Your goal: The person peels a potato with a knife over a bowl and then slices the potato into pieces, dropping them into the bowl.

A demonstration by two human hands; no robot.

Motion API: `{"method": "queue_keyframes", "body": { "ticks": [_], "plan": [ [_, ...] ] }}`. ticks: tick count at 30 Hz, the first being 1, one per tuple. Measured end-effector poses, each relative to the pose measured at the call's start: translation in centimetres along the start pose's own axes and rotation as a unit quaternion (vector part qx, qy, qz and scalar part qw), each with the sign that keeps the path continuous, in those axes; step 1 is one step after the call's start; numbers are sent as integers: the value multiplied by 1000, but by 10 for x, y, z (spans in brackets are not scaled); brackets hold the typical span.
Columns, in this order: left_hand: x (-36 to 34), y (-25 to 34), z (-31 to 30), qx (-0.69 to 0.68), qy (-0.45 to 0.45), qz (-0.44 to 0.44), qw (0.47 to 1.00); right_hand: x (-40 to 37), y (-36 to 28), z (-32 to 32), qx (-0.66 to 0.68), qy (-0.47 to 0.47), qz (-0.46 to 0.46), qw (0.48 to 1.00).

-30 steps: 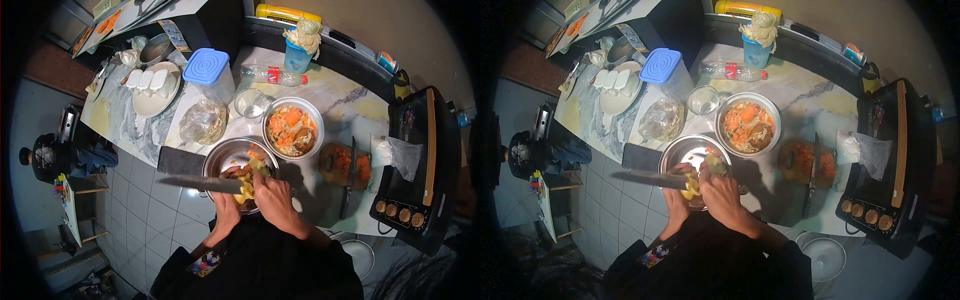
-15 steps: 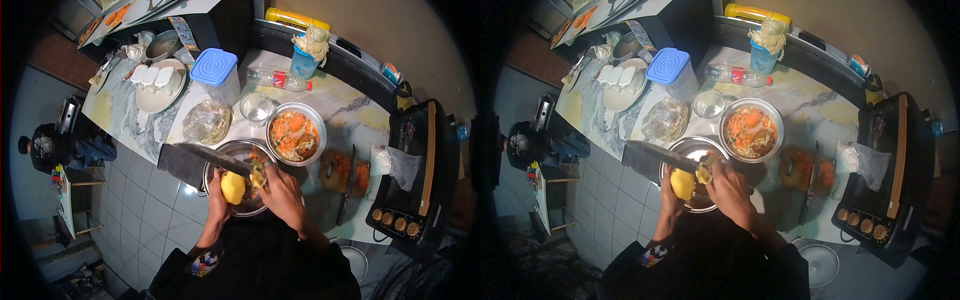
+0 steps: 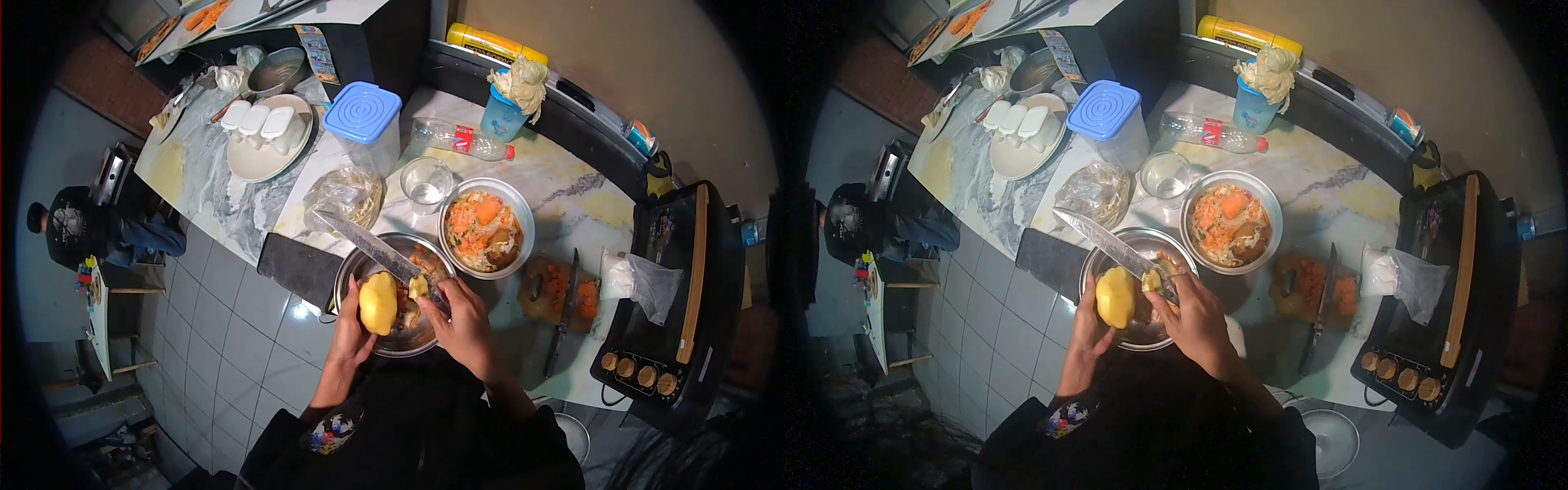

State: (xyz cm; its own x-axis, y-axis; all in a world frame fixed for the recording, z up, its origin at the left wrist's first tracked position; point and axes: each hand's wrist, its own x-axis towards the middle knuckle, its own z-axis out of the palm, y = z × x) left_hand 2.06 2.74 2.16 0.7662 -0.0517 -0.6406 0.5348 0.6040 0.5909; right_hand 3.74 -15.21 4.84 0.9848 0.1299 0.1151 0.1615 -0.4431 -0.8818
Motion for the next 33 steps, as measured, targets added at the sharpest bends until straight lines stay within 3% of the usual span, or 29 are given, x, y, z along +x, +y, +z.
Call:
{"method": "queue_keyframes", "body": {
  "ticks": [4, 11, 14, 17, 19, 21, 23, 24, 25, 28, 30, 33],
  "plan": [
    [2, -3, -6, 8, -13, 17, 1000, -1, 11, 7, -45, 49, 10, 998],
    [-2, 6, -5, 20, -26, -3, 999, -2, 2, 0, -29, 47, 29, 998],
    [8, 4, -21, 3, -55, -10, 998, -6, 6, -3, -71, 5, 47, 996],
    [10, 3, -24, -26, -75, -14, 997, -5, 7, 0, -30, 43, 8, 999],
    [8, 7, -20, -24, -75, -6, 997, -6, 3, -1, 36, 11, 57, 998],
    [4, 15, -11, -66, -185, -38, 980, -6, 5, 0, 47, 7, 56, 997],
    [10, 11, -18, -74, -216, -43, 973, -7, 6, -2, 57, 4, 57, 997],
    [13, 9, -21, -83, -249, -45, 964, -7, 6, -6, 49, -44, 79, 995],
    [12, 9, -20, -82, -248, -48, 964, -8, 6, -8, 41, -92, 99, 990],
    [12, 8, -16, -92, -250, -28, 964, -8, 3, -4, 84, -90, 128, 984],
    [12, 4, -13, -94, -172, 4, 981, -11, 8, 3, 108, -77, 120, 984],
    [12, 8, -6, -121, -232, 18, 965, -15, 9, 13, 161, -54, 124, 978]
  ]
}}
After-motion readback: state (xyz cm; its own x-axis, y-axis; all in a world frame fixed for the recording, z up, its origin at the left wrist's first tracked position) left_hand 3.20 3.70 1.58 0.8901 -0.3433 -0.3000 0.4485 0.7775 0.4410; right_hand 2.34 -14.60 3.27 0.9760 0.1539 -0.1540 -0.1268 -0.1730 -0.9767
